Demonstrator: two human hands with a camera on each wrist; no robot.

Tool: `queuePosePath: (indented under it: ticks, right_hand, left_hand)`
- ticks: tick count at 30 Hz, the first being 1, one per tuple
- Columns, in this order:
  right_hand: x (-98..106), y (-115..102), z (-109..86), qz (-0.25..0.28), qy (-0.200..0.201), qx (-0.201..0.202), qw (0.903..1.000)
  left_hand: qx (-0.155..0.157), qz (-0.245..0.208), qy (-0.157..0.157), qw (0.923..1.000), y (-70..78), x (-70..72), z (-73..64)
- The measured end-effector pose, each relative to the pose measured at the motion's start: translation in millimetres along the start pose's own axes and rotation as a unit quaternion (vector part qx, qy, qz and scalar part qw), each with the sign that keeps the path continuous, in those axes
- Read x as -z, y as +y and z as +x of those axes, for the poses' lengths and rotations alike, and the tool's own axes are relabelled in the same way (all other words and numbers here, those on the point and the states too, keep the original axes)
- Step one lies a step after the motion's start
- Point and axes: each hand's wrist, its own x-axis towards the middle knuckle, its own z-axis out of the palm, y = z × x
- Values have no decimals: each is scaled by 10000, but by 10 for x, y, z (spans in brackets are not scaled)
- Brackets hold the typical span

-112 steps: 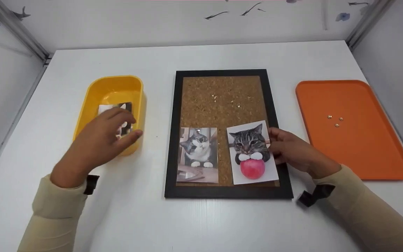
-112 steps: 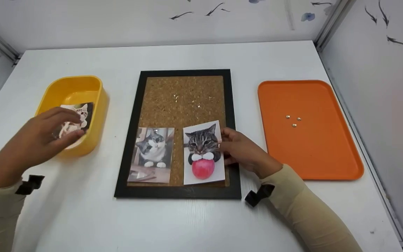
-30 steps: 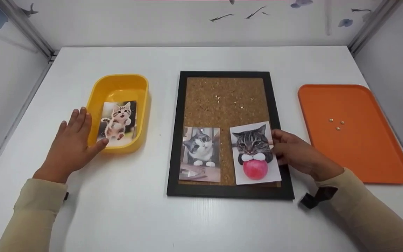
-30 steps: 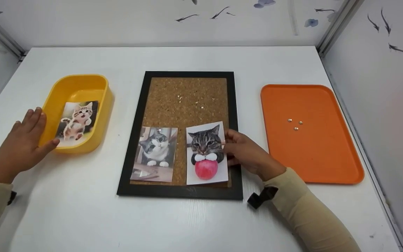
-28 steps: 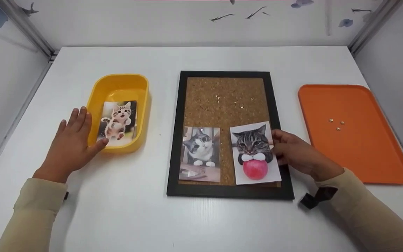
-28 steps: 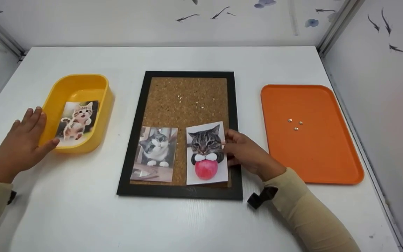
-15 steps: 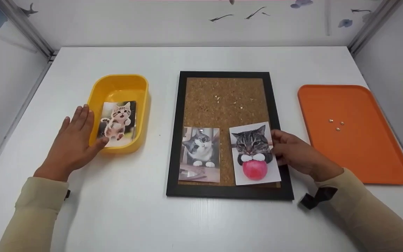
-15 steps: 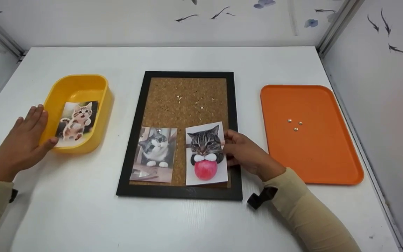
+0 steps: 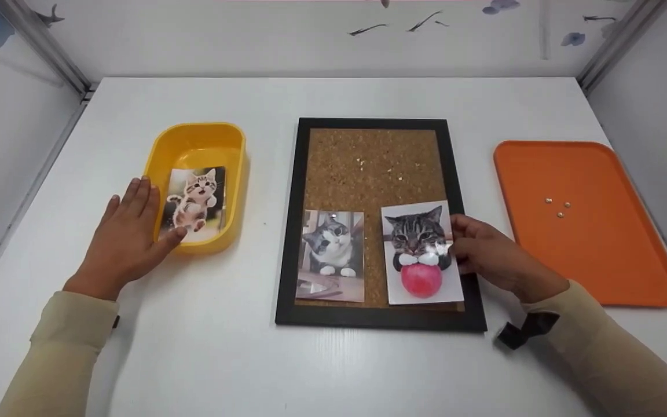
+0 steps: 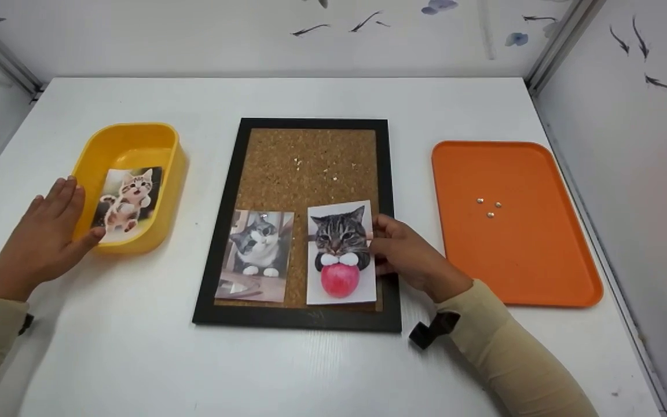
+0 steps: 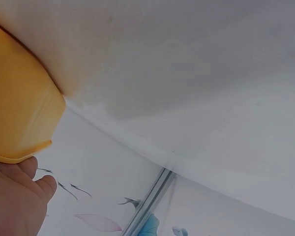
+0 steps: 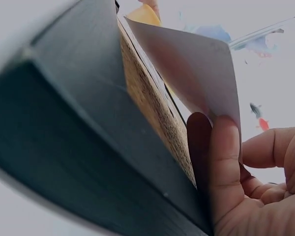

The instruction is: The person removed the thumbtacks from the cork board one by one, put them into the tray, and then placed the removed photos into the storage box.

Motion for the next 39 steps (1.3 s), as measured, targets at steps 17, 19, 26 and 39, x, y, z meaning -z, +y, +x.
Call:
queuePosePath:
  ticks: [17, 19, 26, 39]
  right_hand:
    - [-25, -148, 22, -79, -73, 292, 9995]
    - [-25, -201, 31, -161, -35, 310, 9994]
    - [-29, -341, 103, -260, -175, 556, 9980]
    - [-172, -534, 271, -661, -296, 762, 9945]
  left_hand:
    - [-91, 73, 69, 9999, 14, -10, -35]
    - [-104, 91, 74, 9999, 9, -15, -34]
    - [-145, 85, 101, 9998, 1, -11, -30]
    - [-118, 153, 127, 9997, 14, 1, -10]
